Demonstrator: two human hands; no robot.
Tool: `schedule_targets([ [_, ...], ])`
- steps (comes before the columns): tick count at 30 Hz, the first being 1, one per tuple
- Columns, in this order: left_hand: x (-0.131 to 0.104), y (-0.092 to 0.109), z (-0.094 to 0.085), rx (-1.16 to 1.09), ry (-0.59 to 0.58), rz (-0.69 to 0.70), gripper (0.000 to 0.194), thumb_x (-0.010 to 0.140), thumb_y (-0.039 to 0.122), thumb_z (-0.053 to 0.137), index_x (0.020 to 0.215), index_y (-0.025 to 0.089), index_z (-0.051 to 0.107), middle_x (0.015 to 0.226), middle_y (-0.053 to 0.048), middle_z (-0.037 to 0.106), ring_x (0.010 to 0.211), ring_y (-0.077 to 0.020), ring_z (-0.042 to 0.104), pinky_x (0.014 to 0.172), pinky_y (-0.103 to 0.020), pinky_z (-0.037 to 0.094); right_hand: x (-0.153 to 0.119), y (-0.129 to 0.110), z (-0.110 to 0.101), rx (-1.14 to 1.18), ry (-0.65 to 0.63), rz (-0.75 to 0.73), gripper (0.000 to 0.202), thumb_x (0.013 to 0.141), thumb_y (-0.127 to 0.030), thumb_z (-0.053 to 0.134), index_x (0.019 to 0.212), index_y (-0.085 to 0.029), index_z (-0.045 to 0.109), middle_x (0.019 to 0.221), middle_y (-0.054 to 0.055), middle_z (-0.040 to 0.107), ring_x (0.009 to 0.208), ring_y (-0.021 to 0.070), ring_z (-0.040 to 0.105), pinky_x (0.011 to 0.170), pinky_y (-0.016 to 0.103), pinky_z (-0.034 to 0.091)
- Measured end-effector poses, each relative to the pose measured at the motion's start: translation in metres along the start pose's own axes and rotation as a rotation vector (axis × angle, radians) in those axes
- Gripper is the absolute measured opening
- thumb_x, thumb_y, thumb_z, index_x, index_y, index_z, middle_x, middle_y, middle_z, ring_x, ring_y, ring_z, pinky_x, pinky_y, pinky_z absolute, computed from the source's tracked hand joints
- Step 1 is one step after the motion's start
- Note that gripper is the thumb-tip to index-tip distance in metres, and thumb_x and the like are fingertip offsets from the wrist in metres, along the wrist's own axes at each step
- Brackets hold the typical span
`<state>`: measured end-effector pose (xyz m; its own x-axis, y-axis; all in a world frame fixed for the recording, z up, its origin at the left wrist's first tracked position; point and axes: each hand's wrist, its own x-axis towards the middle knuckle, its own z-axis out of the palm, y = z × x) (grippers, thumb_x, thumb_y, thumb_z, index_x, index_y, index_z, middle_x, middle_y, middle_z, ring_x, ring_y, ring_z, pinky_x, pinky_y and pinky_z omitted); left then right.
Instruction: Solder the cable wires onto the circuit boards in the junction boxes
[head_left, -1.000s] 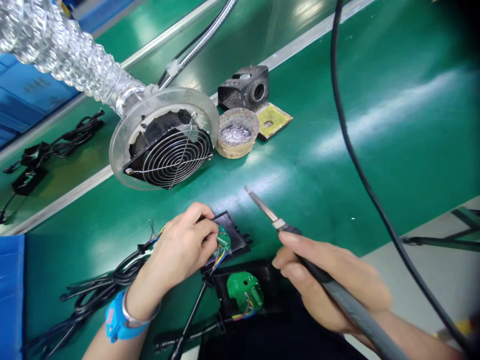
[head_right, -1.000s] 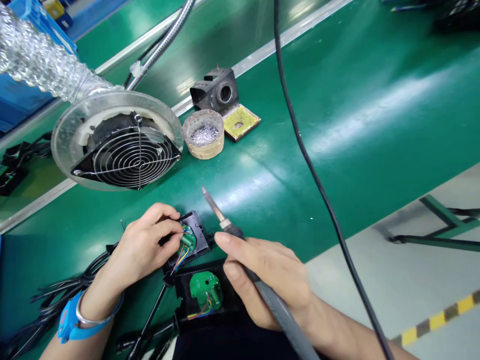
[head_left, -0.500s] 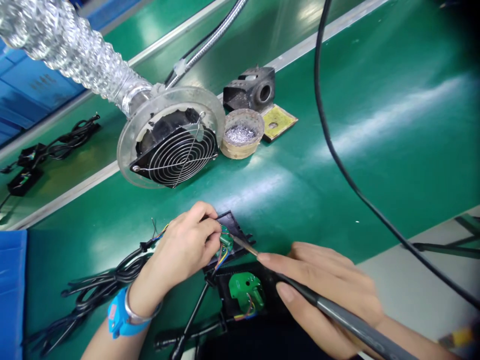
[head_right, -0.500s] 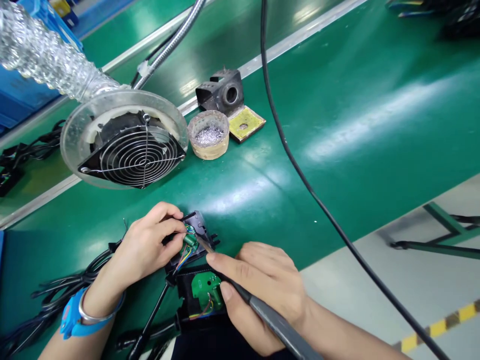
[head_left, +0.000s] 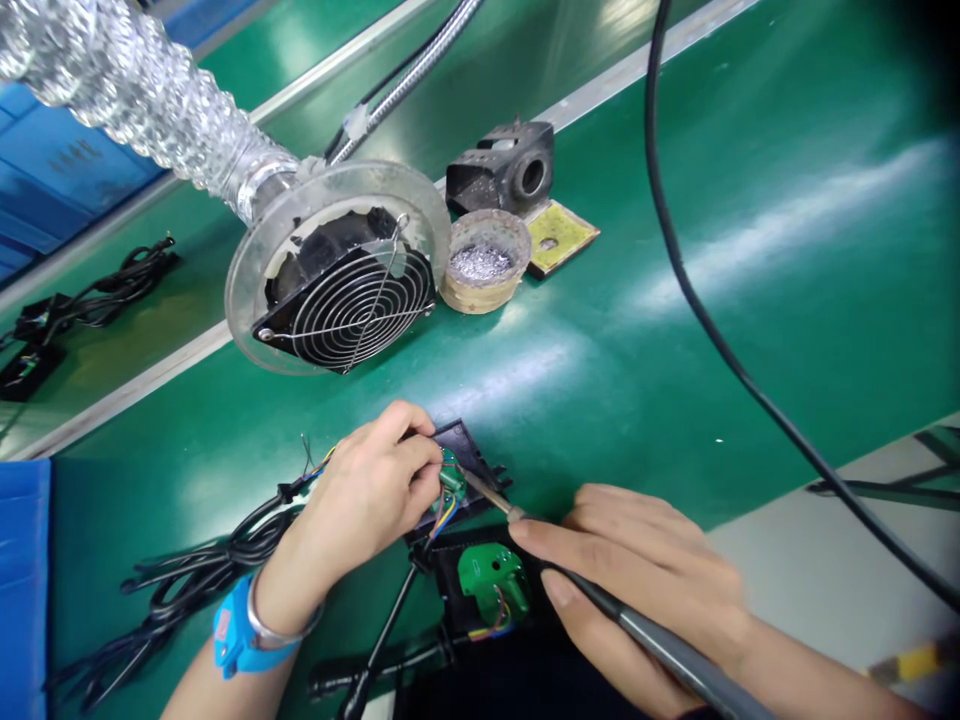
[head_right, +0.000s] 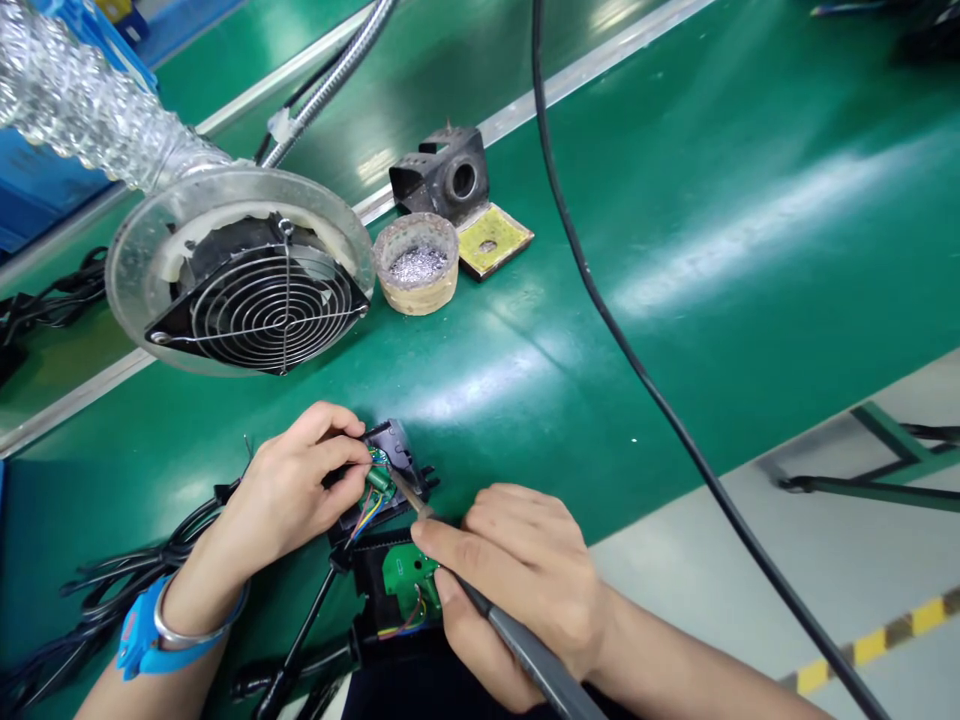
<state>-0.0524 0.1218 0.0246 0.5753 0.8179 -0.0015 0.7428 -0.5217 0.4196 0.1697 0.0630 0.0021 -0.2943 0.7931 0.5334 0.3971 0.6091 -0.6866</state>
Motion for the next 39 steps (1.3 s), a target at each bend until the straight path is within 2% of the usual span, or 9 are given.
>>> schedule_targets([
  [7,0.000,0.001,-0.001,-0.004,-0.001,0.005,0.016,0.090,0.018,0.052,0.083,0.019,0.067,0.105,-0.004,0.061,0.076,-0.0114,0.061,0.070,-0.026,0.051,0.001,-0.008,-0.019,-0.091,-0.038,0.091,0.028,0.081,-0.011,0.051,0.103,-0.021,0.065,0.073,0.003,0.068,0.061,0.0181,0.065,0.052,0.031,0.054],
  [12,-0.001,0.001,-0.001,-0.004,-0.006,0.004,0.016,0.090,0.018,0.053,0.084,0.019,0.067,0.106,-0.004,0.060,0.075,-0.0117,0.061,0.069,-0.026,0.051,0.000,0.000,-0.008,-0.043,0.177,0.064,0.041,0.082,-0.008,0.054,0.120,-0.021,0.062,0.077,0.002,0.069,0.058,0.0167,0.063,0.049,0.030,0.053],
  [14,-0.001,0.000,-0.002,-0.009,-0.008,0.008,0.016,0.091,0.018,0.053,0.084,0.019,0.067,0.106,-0.004,0.060,0.076,-0.0119,0.061,0.069,-0.026,0.051,-0.001,0.005,0.000,-0.008,0.194,0.046,0.045,0.084,-0.006,0.055,0.127,-0.019,0.058,0.075,0.001,0.069,0.056,0.0143,0.062,0.049,0.027,0.053],
  [16,-0.001,-0.001,-0.002,-0.008,-0.013,0.008,0.016,0.091,0.018,0.053,0.084,0.019,0.067,0.106,-0.004,0.060,0.077,-0.0121,0.061,0.070,-0.027,0.051,0.000,0.009,0.005,-0.002,0.152,0.058,0.040,0.085,-0.005,0.057,0.123,-0.018,0.058,0.077,0.001,0.069,0.061,0.0143,0.065,0.053,0.026,0.056],
  [20,-0.001,0.000,-0.002,-0.001,-0.034,0.002,0.016,0.092,0.019,0.052,0.087,0.020,0.067,0.108,-0.003,0.059,0.078,-0.0123,0.061,0.070,-0.027,0.050,0.000,0.011,0.012,0.051,0.036,0.037,0.035,0.080,-0.008,0.067,0.111,-0.017,0.057,0.109,0.012,0.070,0.093,0.0217,0.070,0.078,0.034,0.061],
  [25,-0.001,0.001,-0.003,0.010,-0.043,0.008,0.017,0.092,0.019,0.051,0.087,0.019,0.066,0.108,-0.004,0.059,0.077,-0.0126,0.060,0.070,-0.028,0.050,-0.001,0.012,0.018,0.123,-0.063,0.046,0.035,0.081,-0.004,0.059,0.112,-0.019,0.052,0.122,0.014,0.067,0.112,0.0221,0.066,0.090,0.038,0.059],
  [29,-0.001,0.002,-0.004,0.011,-0.053,0.020,0.017,0.092,0.019,0.050,0.088,0.018,0.067,0.107,-0.004,0.059,0.083,-0.0144,0.061,0.074,-0.028,0.051,0.001,0.015,0.019,0.116,-0.114,0.054,0.033,0.084,-0.007,0.060,0.113,-0.020,0.053,0.122,0.012,0.068,0.113,0.0215,0.066,0.094,0.036,0.059],
  [35,-0.004,0.014,-0.007,0.091,-0.102,0.024,0.020,0.091,0.018,0.050,0.086,0.014,0.068,0.109,-0.007,0.061,0.089,-0.0173,0.063,0.083,-0.029,0.054,0.000,0.026,0.021,-0.090,-0.175,-0.034,0.025,0.088,-0.022,0.064,0.113,-0.023,0.060,0.118,0.005,0.070,0.101,0.0203,0.071,0.091,0.028,0.059],
  [39,-0.023,0.008,-0.021,0.054,-0.042,-0.006,0.026,0.091,0.017,0.049,0.111,0.013,0.065,0.120,-0.010,0.061,0.107,-0.0210,0.060,0.098,-0.032,0.049,-0.006,0.042,0.030,-0.084,-0.184,-0.007,0.030,0.084,-0.039,0.069,0.111,-0.025,0.065,0.116,0.002,0.071,0.093,0.0196,0.073,0.080,0.024,0.061],
])
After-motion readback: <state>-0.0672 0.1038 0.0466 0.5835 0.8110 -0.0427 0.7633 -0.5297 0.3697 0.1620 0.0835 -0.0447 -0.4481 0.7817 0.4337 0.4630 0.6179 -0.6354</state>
